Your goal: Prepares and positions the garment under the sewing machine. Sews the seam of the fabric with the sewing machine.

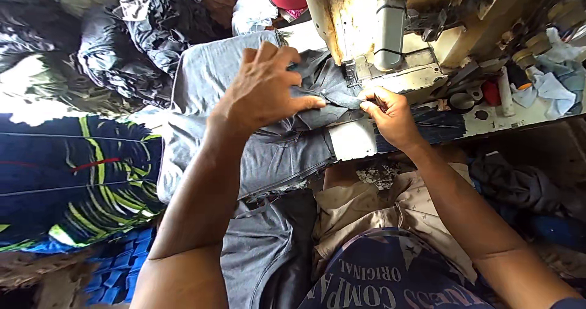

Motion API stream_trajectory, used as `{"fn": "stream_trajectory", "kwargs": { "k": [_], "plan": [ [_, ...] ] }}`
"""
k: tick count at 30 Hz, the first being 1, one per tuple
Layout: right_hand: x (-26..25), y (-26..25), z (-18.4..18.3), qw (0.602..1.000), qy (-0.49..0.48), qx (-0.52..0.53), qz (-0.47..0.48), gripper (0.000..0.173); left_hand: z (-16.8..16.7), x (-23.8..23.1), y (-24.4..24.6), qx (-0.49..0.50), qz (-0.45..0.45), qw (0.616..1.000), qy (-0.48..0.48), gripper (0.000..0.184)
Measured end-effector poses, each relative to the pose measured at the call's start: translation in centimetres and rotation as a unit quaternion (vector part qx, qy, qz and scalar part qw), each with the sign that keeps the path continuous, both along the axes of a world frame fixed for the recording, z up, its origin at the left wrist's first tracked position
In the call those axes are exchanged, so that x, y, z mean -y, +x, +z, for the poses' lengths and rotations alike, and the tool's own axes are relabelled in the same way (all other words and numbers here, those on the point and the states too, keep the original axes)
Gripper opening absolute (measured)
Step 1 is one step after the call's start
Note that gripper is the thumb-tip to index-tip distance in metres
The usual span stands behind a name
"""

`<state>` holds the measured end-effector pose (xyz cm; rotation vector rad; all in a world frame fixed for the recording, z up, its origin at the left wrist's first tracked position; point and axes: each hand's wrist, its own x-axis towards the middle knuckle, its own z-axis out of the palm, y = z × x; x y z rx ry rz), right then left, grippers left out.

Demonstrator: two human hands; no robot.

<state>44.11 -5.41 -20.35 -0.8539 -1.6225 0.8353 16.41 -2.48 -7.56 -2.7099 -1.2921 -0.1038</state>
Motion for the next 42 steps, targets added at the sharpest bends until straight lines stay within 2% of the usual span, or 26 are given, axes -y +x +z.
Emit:
{"fn": "stream_trajectory", "kwargs": {
  "k": [2,5,7,10,12,14,17,18,21,24,28,34,42],
  "plan": [
    [-0.1,0.3,0.4,1.000,0.002,0.022,0.012,0.014,1.0,0.7,-0.9,0.015,-0.001,1.000,0.015,0.068],
    [1.3,1.5,1.9,0.992,0.005,0.124,0.033,0.010,1.9,4.0,0.5,0.097,-0.123,0.987,0.024,0.044],
    [3.5,2.6,3.1,0.979,0.021,0.186,0.086,0.008,0.9,6.6,1.9,0.148,-0.198,0.969,-0.009,0.032],
    [5.9,3.2,2.7,0.969,0.061,0.200,0.134,0.012,-2.2,8.7,3.7,0.169,-0.242,0.953,-0.064,0.025],
    [7.1,3.4,1.6,0.971,0.071,0.198,0.112,0.012,-4.4,8.9,4.8,0.191,-0.230,0.952,-0.070,0.027],
    [7.8,3.5,0.6,0.978,0.064,0.181,0.076,0.012,-6.1,8.9,6.2,0.216,-0.187,0.958,-0.036,0.034],
    [8.5,3.5,0.4,0.989,0.045,0.135,0.044,0.012,-9.3,8.4,8.2,0.198,-0.107,0.970,0.089,0.067],
    [8.7,3.4,0.3,0.991,0.044,0.121,0.039,0.011,-10.5,8.2,8.6,0.191,-0.091,0.971,0.114,0.069],
    [9.0,3.1,0.0,0.993,0.038,0.105,0.027,0.011,-13.1,7.0,8.7,0.202,-0.064,0.960,0.183,0.046],
    [9.2,3.2,-0.1,0.995,0.022,0.092,0.023,0.010,-12.5,6.4,8.0,0.182,-0.034,0.963,0.197,0.020],
    [9.4,3.4,0.0,0.997,0.003,0.076,0.025,0.010,-10.0,7.5,7.3,0.122,-0.038,0.981,0.147,0.013],
    [8.8,3.2,-0.6,0.998,-0.016,0.054,0.018,0.010,-8.6,7.4,6.6,0.095,-0.058,0.987,0.119,0.012],
    [5.4,1.8,-1.0,0.998,-0.032,0.044,-0.016,0.009,-7.9,3.0,5.3,0.085,-0.057,0.983,0.150,0.014]
  ]
}}
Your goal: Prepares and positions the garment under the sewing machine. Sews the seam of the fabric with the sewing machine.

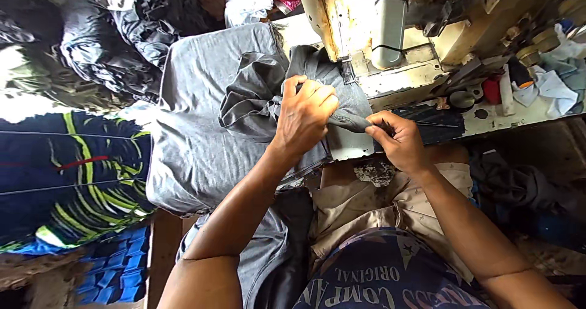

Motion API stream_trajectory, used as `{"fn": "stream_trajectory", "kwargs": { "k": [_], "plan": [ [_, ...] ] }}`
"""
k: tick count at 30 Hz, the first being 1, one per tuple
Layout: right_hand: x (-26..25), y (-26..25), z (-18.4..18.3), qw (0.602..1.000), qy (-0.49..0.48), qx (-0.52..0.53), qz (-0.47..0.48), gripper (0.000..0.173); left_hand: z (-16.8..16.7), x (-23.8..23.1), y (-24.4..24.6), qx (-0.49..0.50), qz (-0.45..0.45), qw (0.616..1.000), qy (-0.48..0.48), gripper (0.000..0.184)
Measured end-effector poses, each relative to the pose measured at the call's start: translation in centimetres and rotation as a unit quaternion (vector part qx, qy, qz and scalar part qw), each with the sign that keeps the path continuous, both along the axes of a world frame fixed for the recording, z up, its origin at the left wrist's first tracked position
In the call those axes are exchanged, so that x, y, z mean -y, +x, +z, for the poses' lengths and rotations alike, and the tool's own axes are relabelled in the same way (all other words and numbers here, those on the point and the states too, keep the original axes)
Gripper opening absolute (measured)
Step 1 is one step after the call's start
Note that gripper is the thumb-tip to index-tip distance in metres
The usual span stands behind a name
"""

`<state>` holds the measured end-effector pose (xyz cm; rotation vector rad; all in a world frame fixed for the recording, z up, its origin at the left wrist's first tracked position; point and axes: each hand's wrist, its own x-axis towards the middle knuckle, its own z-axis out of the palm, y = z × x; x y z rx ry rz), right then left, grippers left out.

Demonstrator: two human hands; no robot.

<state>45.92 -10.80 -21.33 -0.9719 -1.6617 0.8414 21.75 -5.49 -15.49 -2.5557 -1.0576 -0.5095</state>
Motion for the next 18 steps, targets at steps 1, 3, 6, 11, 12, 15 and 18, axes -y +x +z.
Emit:
{"fn": "stream_trajectory", "kwargs": {
  "k": [1,3,6,11,12,15,18],
  "plan": [
    [-0.3,-0.2,0.1,1.000,-0.007,-0.003,-0.001,0.009,0.0,-0.7,-0.3,-0.002,-0.002,1.000,0.002,0.015],
    [-1.1,-0.6,0.3,1.000,-0.009,-0.011,-0.004,0.008,0.1,-2.1,-0.9,-0.006,-0.011,1.000,0.005,0.015],
    [-2.6,-1.4,0.9,0.999,-0.001,-0.035,0.000,0.008,1.5,-3.2,-1.6,-0.015,-0.034,0.999,-0.024,0.016],
    [-5.0,-1.9,0.7,0.997,0.015,-0.077,0.023,0.015,6.4,-2.2,-4.0,-0.082,0.030,0.984,-0.155,0.051],
    [-5.2,-1.9,0.6,0.996,0.019,-0.078,0.028,0.015,7.3,-1.6,-4.4,-0.083,0.025,0.983,-0.161,0.048],
    [-5.1,-1.3,0.6,0.997,0.032,-0.051,0.048,0.015,8.9,1.1,-4.4,-0.026,-0.079,0.987,-0.139,0.021],
    [-3.6,-0.2,1.5,0.996,0.051,0.046,0.052,0.013,7.7,3.2,-3.0,0.076,-0.179,0.973,-0.123,0.020]
  ]
}}
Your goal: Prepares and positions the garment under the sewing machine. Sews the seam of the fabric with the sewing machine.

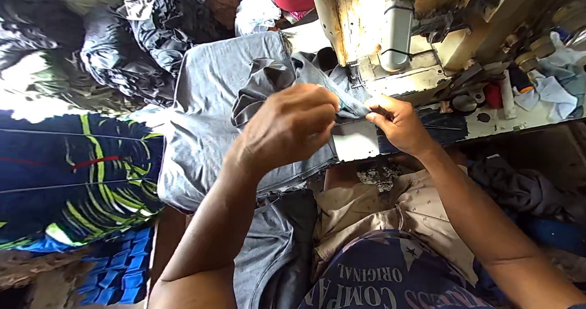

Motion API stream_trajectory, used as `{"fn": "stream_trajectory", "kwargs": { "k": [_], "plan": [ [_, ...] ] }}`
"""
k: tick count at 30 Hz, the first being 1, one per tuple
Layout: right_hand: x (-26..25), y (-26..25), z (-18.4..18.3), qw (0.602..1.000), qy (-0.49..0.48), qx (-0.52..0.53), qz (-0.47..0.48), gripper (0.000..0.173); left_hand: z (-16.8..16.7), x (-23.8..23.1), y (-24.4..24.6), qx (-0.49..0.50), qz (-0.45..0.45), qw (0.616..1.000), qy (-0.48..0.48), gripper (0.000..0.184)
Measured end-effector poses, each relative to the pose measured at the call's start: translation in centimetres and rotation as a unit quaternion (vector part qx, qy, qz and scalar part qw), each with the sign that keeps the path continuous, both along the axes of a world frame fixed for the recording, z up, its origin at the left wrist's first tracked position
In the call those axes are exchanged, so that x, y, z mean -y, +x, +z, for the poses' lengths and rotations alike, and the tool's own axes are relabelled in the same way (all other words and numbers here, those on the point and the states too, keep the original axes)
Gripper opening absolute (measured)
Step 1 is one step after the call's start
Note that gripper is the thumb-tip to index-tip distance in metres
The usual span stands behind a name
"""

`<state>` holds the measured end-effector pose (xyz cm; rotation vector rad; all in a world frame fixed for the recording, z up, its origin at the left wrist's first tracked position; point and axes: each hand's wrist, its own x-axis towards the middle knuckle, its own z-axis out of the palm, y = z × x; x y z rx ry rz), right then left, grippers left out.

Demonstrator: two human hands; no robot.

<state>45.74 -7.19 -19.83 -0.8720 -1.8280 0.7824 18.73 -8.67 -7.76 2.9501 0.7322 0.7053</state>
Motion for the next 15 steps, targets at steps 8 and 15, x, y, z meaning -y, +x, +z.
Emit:
{"fn": "stream_trajectory", "kwargs": {
  "k": [8,15],
  "plan": [
    [2.3,-0.3,0.8,0.999,0.020,0.048,0.012,0.009,-5.2,-4.3,1.4,-0.102,0.092,0.991,-0.005,0.060],
    [3.6,0.4,-0.3,0.999,0.022,0.010,-0.024,0.006,-8.1,-2.4,2.0,-0.062,0.125,0.988,0.061,0.017]
  ]
}}
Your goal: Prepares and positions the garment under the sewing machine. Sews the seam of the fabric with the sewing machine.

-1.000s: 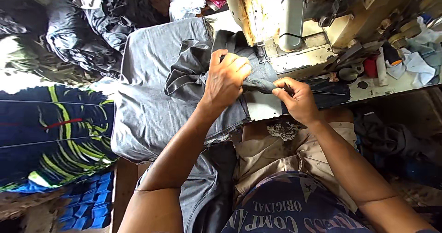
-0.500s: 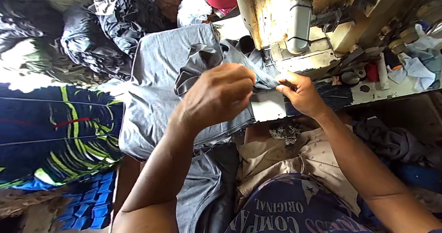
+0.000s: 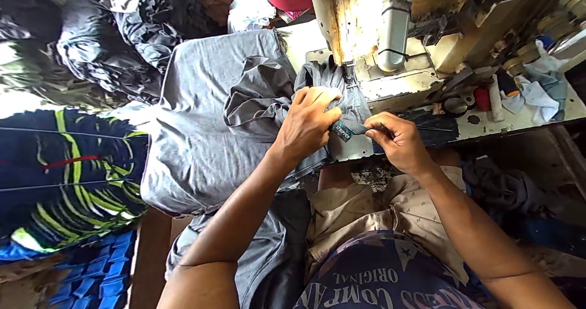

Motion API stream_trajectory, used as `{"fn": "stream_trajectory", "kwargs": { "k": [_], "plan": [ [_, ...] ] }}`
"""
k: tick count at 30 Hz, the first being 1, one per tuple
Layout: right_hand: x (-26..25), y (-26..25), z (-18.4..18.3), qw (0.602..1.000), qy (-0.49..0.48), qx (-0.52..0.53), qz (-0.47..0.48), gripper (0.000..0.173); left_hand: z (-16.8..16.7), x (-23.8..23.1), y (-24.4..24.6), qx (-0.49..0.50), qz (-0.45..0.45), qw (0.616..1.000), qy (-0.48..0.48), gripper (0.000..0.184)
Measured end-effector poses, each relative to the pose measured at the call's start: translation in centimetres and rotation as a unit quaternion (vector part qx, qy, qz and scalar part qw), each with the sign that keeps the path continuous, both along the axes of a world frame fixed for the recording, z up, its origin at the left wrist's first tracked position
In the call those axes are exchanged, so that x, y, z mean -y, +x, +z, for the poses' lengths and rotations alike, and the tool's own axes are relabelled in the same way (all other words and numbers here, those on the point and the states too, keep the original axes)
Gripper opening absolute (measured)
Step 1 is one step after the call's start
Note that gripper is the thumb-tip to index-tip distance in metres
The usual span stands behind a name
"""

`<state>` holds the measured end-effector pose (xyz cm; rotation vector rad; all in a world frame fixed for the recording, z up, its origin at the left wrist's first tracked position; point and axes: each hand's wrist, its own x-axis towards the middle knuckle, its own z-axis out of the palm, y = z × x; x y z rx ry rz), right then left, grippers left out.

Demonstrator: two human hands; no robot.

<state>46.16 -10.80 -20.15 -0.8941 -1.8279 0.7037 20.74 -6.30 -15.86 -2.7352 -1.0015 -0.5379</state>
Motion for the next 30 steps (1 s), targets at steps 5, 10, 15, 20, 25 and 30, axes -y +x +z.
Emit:
{"fn": "stream_trajectory", "kwargs": {
  "k": [5,10,15,20,25,30],
  "plan": [
    [-0.1,-0.3,0.2,1.000,-0.015,-0.014,-0.010,0.007,0.7,0.3,0.3,-0.016,0.044,0.999,0.008,0.016],
    [-1.0,-0.8,0.2,0.998,-0.047,-0.032,-0.028,0.007,0.8,-0.9,0.3,-0.007,0.061,0.998,0.016,0.015],
    [-2.5,-1.6,0.2,0.996,-0.061,-0.053,-0.037,0.007,0.2,-2.1,0.2,0.051,0.078,0.995,0.025,0.018],
    [-4.6,-2.5,0.1,0.993,-0.053,-0.105,-0.023,0.010,-0.8,-1.5,0.3,0.129,0.091,0.987,0.015,0.029],
    [-5.0,-2.9,0.1,0.993,-0.040,-0.113,-0.024,0.011,-1.4,-0.5,0.8,0.160,0.089,0.983,0.020,0.034],
    [-2.7,-1.2,1.5,0.998,-0.014,-0.027,-0.050,0.026,-0.7,-0.3,0.9,0.218,0.077,0.972,0.041,0.024]
  ]
}}
